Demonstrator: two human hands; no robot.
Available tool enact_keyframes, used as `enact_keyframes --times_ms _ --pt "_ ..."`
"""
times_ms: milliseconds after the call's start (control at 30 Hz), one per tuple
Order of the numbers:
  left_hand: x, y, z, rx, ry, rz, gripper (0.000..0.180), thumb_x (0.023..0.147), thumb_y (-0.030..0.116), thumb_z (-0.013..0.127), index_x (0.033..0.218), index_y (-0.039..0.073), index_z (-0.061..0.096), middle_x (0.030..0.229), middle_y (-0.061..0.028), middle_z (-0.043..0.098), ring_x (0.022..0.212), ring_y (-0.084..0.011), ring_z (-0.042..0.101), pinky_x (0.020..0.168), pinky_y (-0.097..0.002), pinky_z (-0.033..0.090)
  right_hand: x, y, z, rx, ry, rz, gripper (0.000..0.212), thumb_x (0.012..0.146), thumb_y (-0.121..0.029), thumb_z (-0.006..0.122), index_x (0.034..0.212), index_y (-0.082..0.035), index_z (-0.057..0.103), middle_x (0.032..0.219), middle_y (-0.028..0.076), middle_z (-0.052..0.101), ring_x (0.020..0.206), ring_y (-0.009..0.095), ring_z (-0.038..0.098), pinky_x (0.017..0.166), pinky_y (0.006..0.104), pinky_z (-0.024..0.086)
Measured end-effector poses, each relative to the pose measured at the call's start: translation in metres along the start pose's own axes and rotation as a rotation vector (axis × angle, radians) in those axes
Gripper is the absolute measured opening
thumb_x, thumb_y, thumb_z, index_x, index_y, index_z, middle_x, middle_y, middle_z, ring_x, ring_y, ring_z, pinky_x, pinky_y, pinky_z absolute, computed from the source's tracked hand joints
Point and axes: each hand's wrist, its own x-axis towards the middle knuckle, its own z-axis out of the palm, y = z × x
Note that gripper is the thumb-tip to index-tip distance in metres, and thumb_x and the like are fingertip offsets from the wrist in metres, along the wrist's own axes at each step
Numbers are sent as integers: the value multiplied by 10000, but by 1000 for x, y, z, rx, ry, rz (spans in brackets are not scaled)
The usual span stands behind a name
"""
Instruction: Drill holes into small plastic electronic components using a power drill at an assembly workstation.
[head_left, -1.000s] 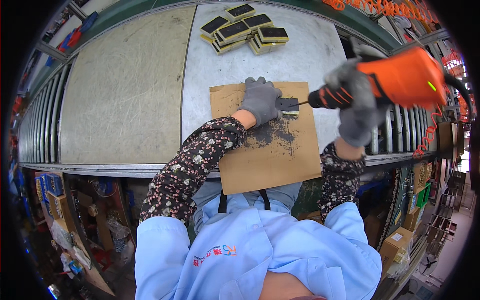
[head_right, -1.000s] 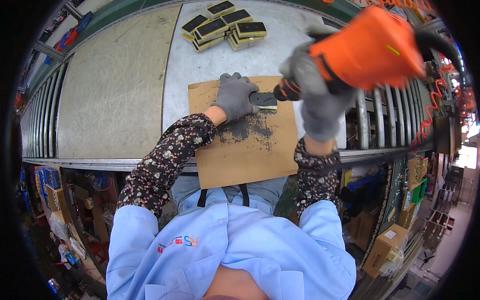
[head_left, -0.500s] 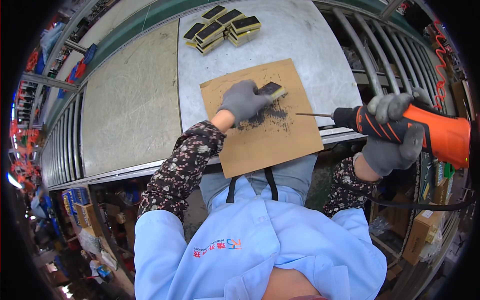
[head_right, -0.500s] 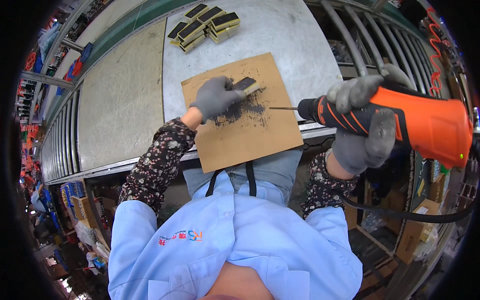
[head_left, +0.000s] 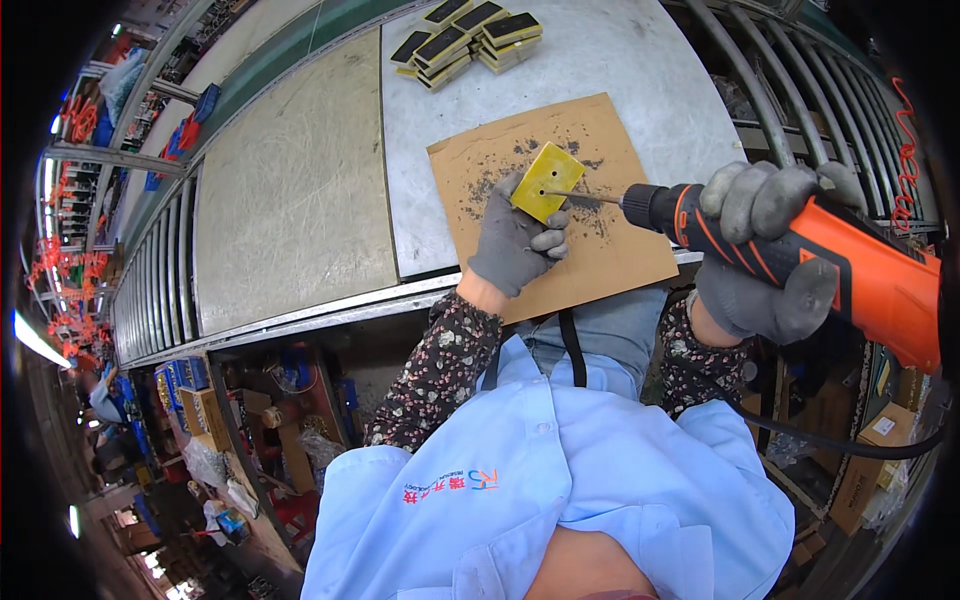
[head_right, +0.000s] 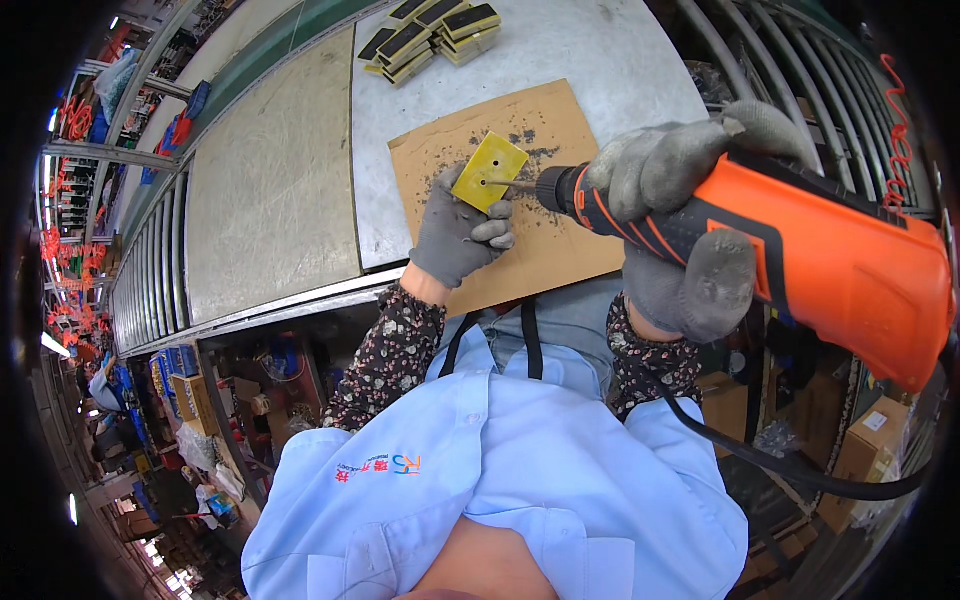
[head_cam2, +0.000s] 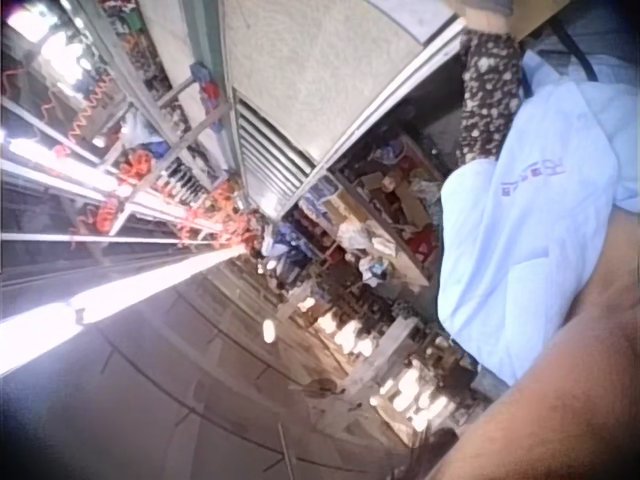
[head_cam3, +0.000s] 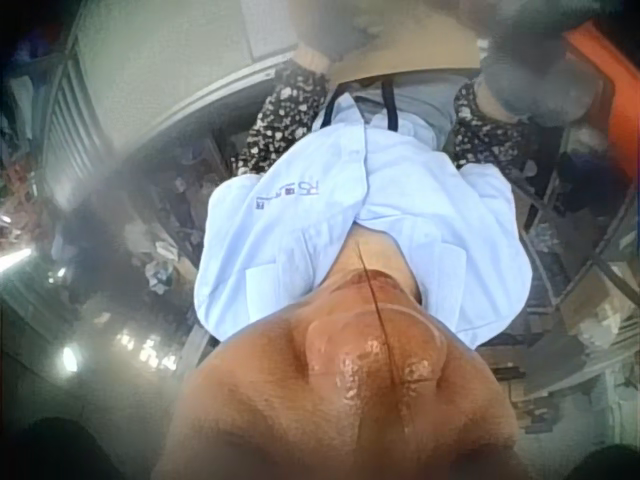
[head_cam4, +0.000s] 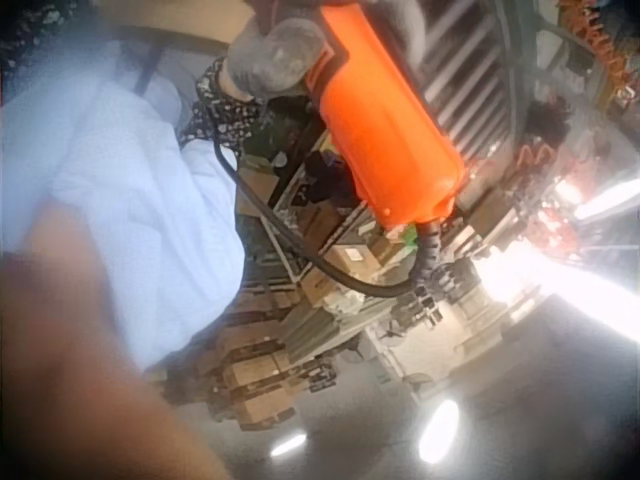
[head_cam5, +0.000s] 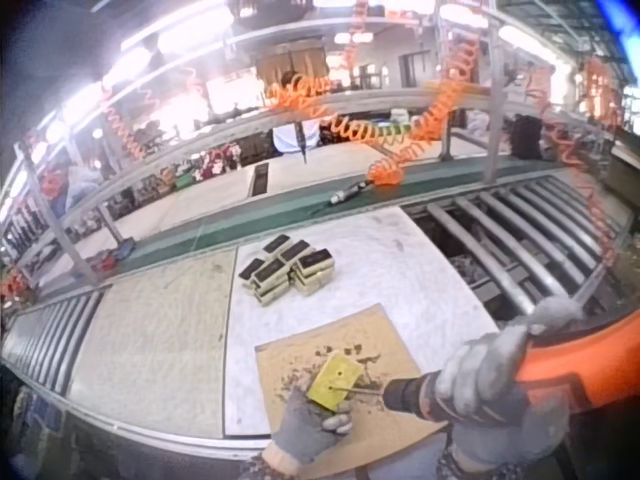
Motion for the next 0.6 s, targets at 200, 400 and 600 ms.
enact_keyframes --times_ms 200,400,600 --pt "-2 -2 8 118 69 118 482 785 524 471 1026 108 498 701 -45 434 426 -84 288 485 -243 293 -4 4 14 11 -122 -53 488 778 -326 571 1122 -35 384 649 29 437 483 116 440 493 285 399" --pt "-2 -11 12 50 103 182 444 834 509 411 979 97 494 680 -31 452 425 -83 288 450 -229 291 -4 6 25 -22 -597 -141 468 766 -207 610 1131 -54 360 654 74 457 417 130 416 407 295 399" --pt "-4 -30 26 70 79 249 424 854 489 391 950 88 489 669 -21 459 430 -87 274 446 -240 282 -34 16 38 -131 -73 97 440 737 -294 670 998 -64 401 660 60 453 497 164 452 502 325 411"
